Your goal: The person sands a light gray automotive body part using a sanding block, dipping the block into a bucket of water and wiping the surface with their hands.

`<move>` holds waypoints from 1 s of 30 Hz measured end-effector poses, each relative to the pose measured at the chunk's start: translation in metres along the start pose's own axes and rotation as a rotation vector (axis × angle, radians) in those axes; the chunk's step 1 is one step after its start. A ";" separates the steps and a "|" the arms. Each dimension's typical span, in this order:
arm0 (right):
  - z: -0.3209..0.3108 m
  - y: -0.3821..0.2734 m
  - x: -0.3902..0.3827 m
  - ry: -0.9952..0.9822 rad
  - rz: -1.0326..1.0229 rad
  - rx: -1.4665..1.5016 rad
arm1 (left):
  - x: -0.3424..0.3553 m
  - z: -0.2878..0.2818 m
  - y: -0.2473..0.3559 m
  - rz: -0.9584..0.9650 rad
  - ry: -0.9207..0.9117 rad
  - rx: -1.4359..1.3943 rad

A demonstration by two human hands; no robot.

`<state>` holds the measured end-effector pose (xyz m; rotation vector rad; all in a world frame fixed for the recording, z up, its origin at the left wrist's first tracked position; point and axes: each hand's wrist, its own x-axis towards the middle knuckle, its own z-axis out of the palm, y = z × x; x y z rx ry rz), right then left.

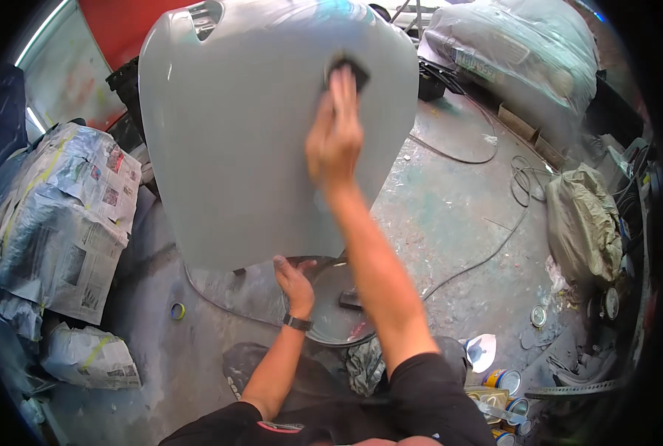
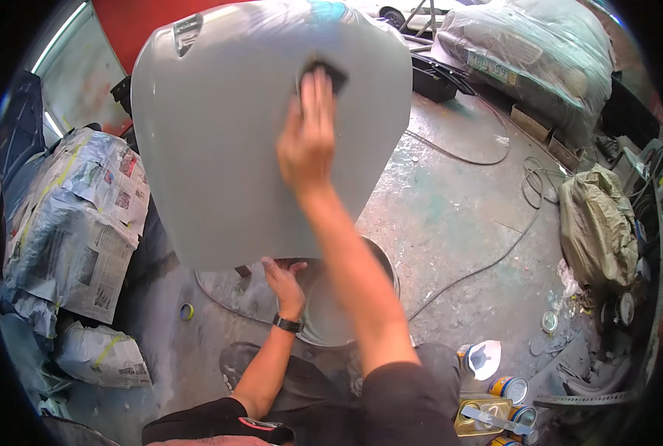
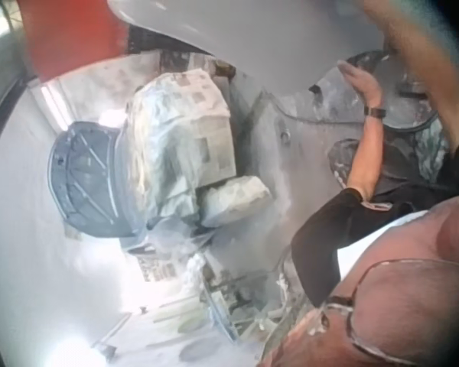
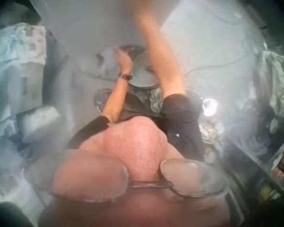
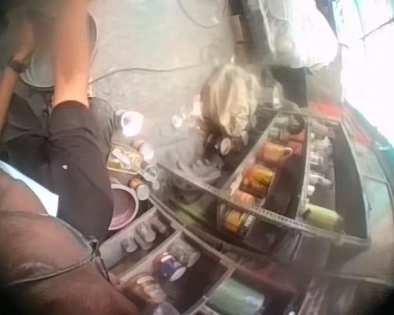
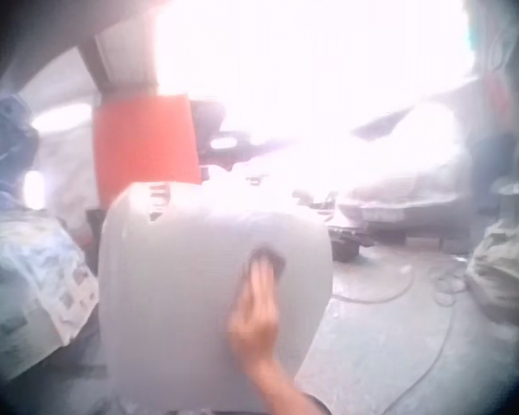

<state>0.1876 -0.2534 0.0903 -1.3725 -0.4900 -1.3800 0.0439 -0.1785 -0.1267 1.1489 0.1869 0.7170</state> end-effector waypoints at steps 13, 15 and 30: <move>0.001 0.008 0.013 -0.055 -0.060 -0.317 | 0.000 -0.014 -0.001 -0.052 -0.107 0.023; -0.023 0.001 -0.074 -0.098 0.027 -0.318 | 0.005 -0.015 0.004 -0.065 -0.114 0.018; -0.056 -0.020 -0.157 -0.213 0.213 -0.303 | 0.005 -0.029 0.007 -0.067 -0.170 0.060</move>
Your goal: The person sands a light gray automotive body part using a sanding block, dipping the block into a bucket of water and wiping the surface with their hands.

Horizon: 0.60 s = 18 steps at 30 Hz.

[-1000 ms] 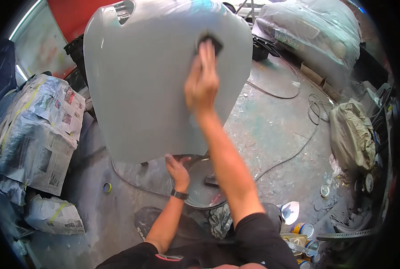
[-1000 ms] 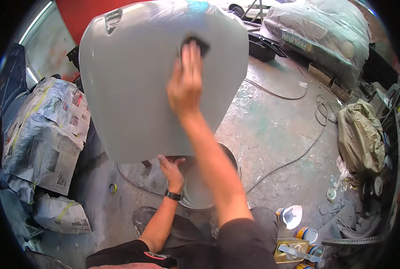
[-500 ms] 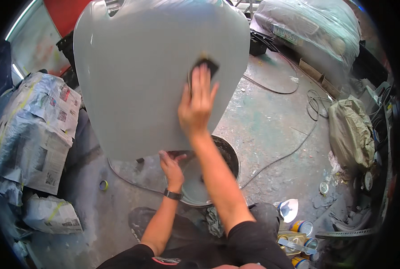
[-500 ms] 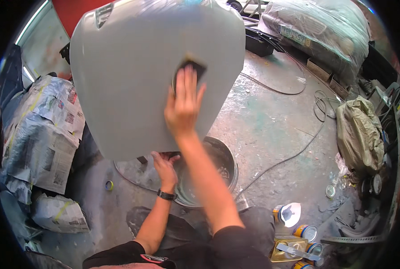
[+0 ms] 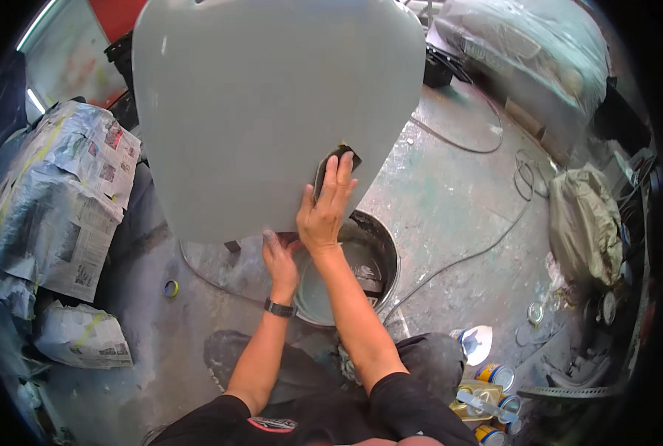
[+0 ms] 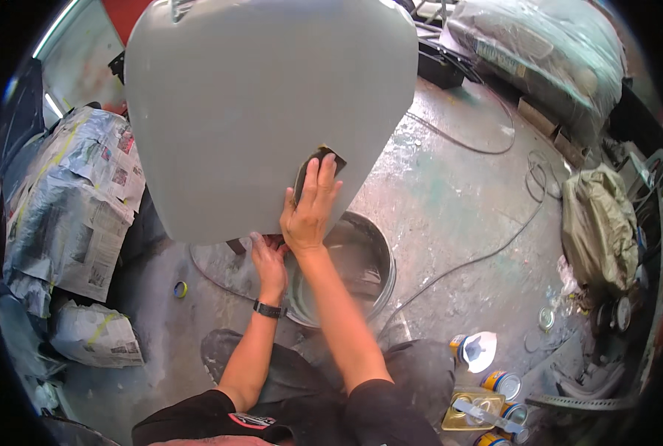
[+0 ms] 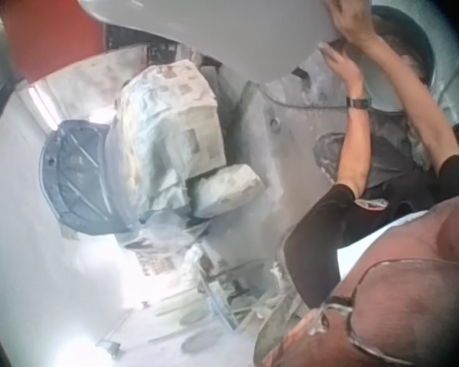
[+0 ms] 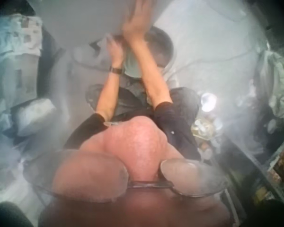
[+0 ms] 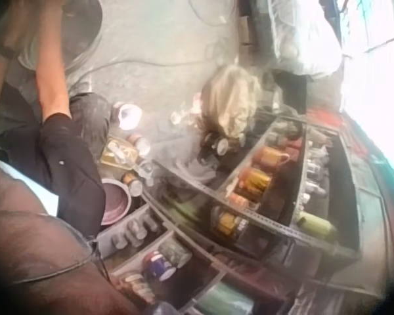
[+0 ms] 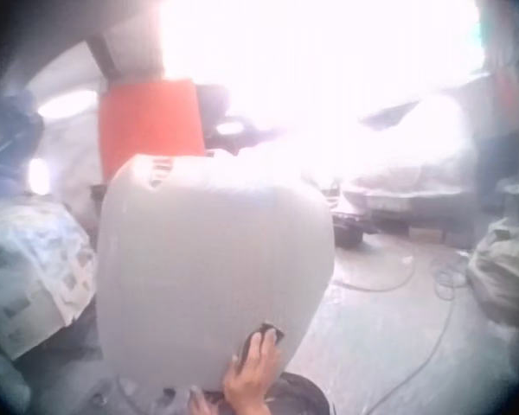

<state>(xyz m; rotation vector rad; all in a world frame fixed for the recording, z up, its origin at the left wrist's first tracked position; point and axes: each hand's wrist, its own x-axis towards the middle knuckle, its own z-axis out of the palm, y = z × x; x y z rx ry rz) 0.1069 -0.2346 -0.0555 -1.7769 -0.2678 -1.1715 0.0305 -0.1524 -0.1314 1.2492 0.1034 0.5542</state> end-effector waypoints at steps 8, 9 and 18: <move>0.005 -0.023 0.184 0.065 -0.146 0.014 | -0.005 0.016 -0.006 -0.021 0.003 -0.055; 0.006 -0.023 0.188 0.056 -0.151 0.006 | -0.005 0.015 -0.009 -0.029 0.032 -0.061; 0.012 -0.037 0.137 0.069 -0.252 0.031 | -0.003 0.015 -0.014 0.012 0.069 -0.016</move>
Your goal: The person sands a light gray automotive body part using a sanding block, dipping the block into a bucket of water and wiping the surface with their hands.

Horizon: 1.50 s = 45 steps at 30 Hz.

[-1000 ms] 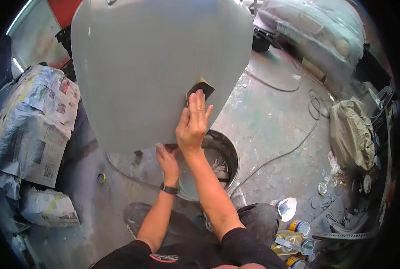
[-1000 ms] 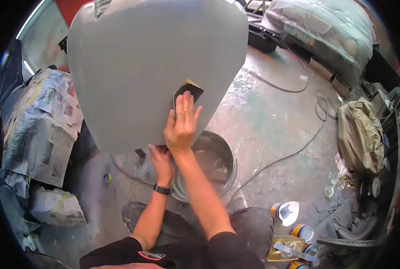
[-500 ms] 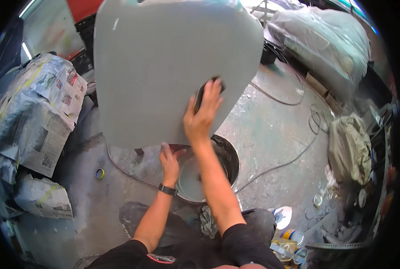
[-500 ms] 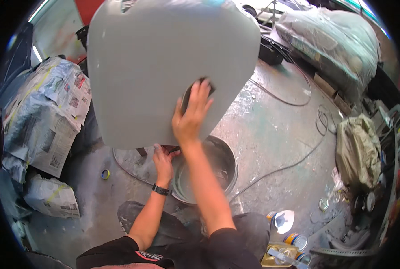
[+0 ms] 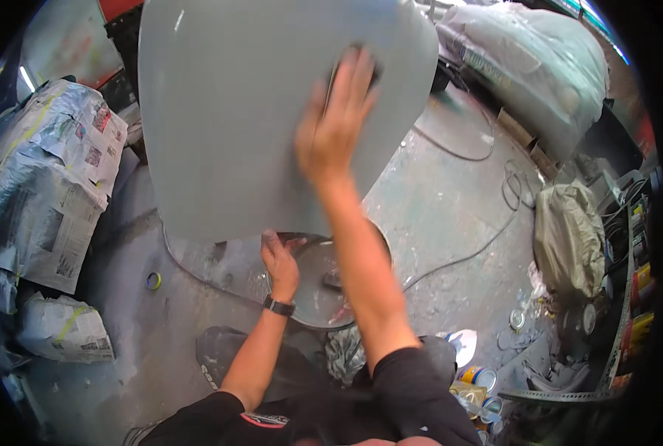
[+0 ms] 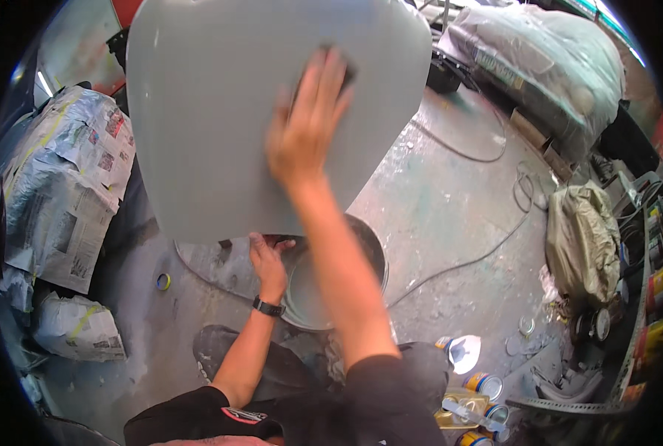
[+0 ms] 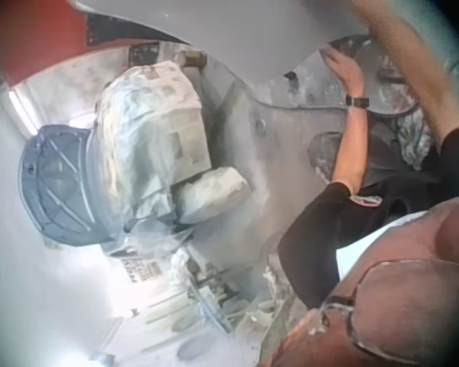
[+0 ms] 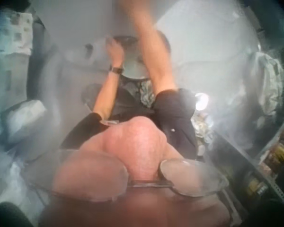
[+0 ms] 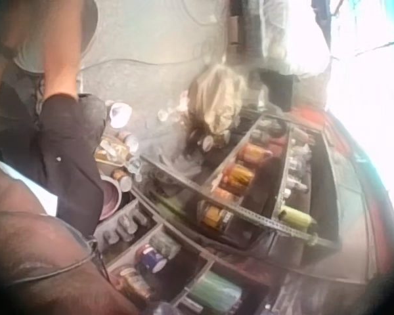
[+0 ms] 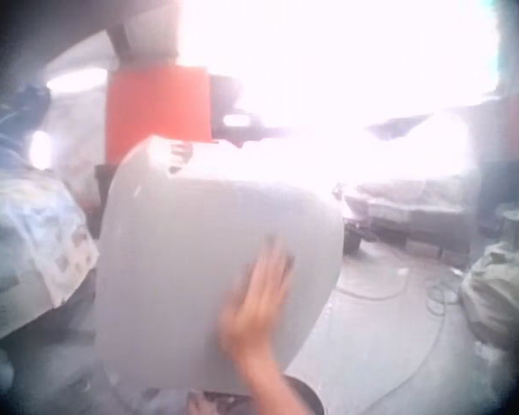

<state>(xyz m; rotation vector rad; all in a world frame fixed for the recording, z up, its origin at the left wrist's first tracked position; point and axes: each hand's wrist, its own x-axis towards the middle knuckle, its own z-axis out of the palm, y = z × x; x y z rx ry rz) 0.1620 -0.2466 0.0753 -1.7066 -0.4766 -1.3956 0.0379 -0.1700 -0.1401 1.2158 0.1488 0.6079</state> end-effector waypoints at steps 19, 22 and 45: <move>-0.009 0.033 -0.009 -0.092 -0.025 -0.057 | 0.002 0.002 0.010 0.018 -0.028 0.009; -0.018 0.023 -0.149 -0.274 -0.053 0.052 | 0.006 -0.003 0.005 0.024 0.008 0.012; 0.003 0.036 0.031 -0.069 -0.076 -0.050 | 0.000 0.006 0.008 0.057 0.124 0.005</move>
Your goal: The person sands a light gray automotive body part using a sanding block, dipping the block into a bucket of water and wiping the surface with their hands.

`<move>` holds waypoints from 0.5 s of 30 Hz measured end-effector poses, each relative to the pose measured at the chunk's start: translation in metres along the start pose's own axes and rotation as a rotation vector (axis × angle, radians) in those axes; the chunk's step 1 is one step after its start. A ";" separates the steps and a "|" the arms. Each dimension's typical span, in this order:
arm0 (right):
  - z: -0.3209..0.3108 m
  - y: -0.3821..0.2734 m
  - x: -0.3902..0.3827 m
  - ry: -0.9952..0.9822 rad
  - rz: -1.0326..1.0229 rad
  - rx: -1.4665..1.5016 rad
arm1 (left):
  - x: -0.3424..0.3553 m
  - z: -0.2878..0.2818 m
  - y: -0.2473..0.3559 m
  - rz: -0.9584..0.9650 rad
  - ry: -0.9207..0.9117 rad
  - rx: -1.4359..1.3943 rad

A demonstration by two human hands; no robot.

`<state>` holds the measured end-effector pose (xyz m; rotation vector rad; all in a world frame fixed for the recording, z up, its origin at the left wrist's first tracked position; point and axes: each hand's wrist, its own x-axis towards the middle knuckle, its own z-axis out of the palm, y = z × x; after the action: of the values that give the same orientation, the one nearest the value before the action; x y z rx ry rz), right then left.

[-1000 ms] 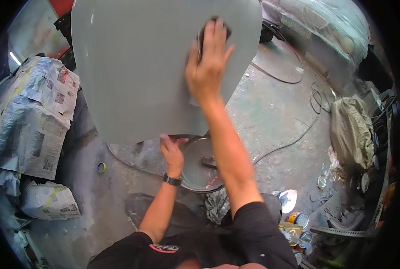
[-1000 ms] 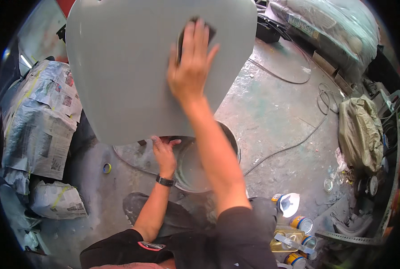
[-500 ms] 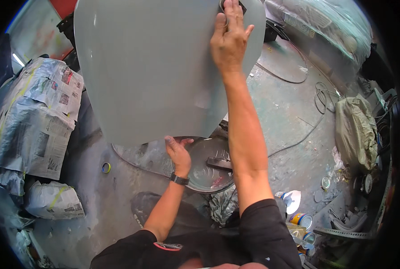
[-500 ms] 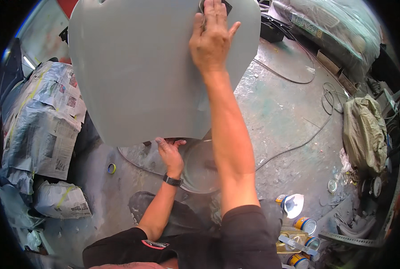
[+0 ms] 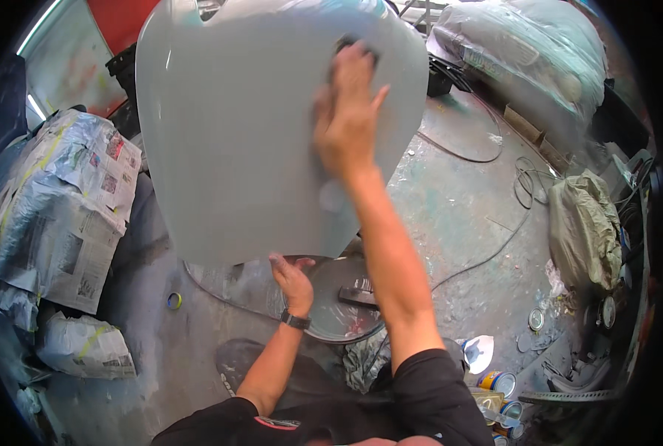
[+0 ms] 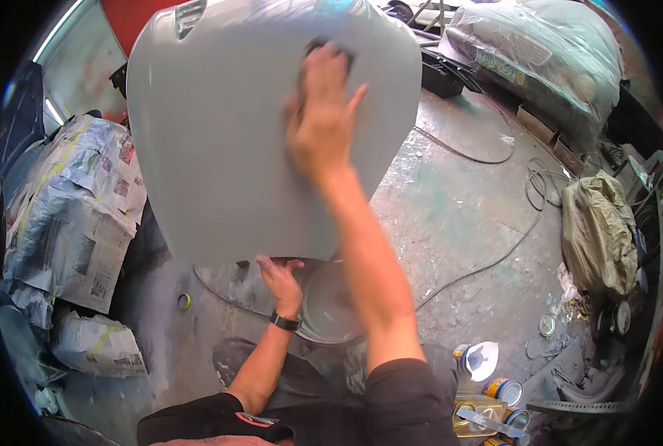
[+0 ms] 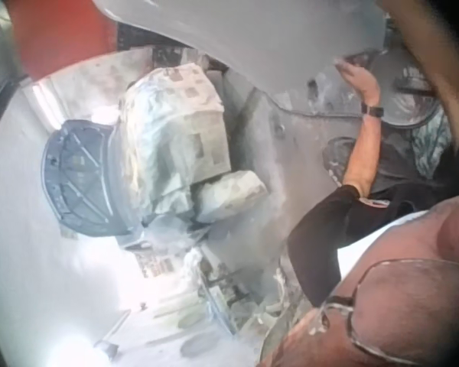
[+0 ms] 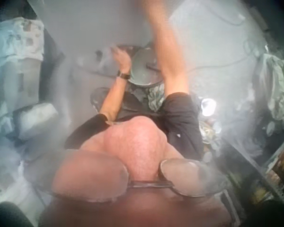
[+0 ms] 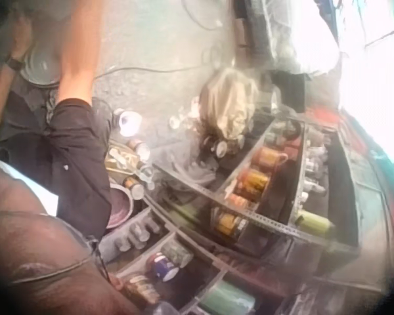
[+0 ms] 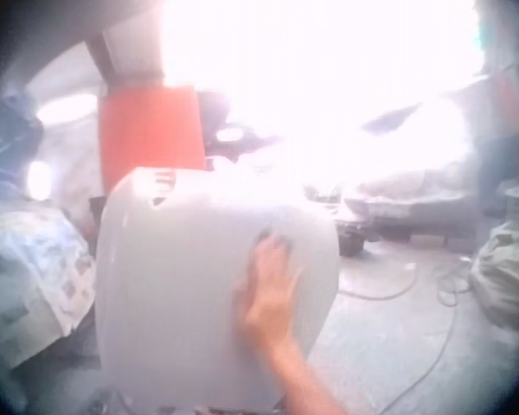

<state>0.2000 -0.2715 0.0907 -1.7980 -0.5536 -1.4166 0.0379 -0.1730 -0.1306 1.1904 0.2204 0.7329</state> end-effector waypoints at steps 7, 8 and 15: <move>-0.014 0.010 0.021 -0.136 -0.159 -0.048 | -0.006 0.005 0.004 -0.009 0.003 0.011; -0.012 0.017 0.035 -0.087 -0.079 -0.028 | -0.009 0.007 0.000 -0.008 -0.006 0.016; -0.002 -0.035 -0.038 -0.259 -0.323 0.034 | 0.002 -0.002 0.005 0.031 0.016 0.050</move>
<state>0.1623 -0.2467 0.0652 -1.9411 -1.0351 -1.3762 0.0362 -0.1694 -0.1265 1.2376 0.2355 0.7680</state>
